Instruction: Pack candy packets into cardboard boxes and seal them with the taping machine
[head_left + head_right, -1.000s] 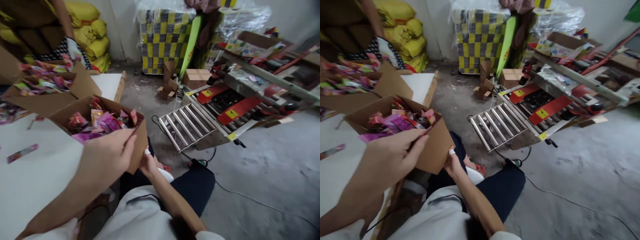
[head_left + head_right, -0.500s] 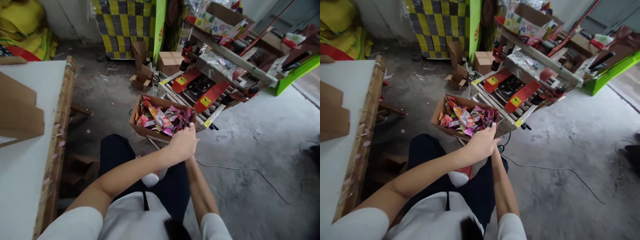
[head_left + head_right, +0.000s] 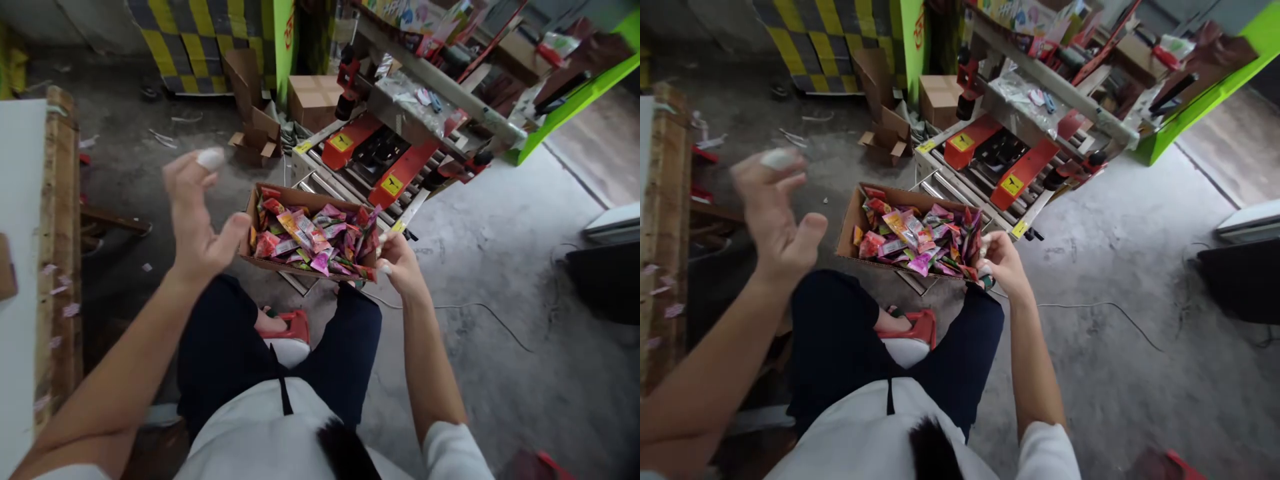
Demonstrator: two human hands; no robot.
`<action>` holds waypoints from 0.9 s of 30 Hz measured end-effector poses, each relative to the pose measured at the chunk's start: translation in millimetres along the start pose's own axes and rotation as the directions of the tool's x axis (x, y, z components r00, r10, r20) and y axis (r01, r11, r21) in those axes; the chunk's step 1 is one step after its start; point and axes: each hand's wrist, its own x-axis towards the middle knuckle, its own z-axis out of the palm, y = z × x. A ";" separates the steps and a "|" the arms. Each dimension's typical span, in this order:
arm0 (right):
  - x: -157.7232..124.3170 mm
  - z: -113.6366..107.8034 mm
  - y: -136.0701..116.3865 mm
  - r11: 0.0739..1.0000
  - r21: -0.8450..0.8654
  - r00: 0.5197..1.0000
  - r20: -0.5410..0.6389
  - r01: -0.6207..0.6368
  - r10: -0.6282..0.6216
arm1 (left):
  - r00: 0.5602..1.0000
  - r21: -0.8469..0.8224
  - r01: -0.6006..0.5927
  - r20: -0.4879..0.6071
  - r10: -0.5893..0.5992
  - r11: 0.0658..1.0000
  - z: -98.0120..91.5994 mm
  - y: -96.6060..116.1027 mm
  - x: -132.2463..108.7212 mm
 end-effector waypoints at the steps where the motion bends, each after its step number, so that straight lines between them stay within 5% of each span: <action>1: 8.0 3.4 -9.0 1.000 -0.025 0.998 0.067 0.007 -0.005 | 0.992 -0.037 -0.022 0.126 0.026 0.999 1.3 -20.2 5.0; 5: 39.9 20.5 -32.5 0.940 -0.336 0.961 0.271 0.051 0.045 | 0.809 -0.178 -0.094 0.560 0.180 0.979 30.4 -60.9 16.7; 9: 60.2 36.2 -43.7 0.692 -0.709 0.935 0.322 0.133 0.150 | 0.711 -0.193 -0.090 0.675 0.198 0.977 50.0 -49.7 23.3; 16: 79.6 66.9 -48.5 0.341 -0.886 0.871 0.411 0.314 0.267 | 0.351 -0.159 -0.157 0.913 0.206 0.975 57.7 -24.7 38.5; 20: 83.6 90.0 -38.9 0.110 -0.940 0.868 0.342 0.324 0.361 | 0.194 -0.090 -0.157 0.974 0.120 0.984 69.5 -20.1 46.8; 24: 81.9 97.6 -35.2 0.063 -0.947 0.868 0.315 0.316 0.383 | 0.109 -0.112 -0.123 0.986 0.126 0.986 71.8 -23.0 55.4; 27: 85.2 88.3 -36.8 0.105 -0.940 0.872 0.341 0.325 0.350 | 0.126 -0.098 -0.137 0.985 0.115 0.986 68.6 -25.6 59.3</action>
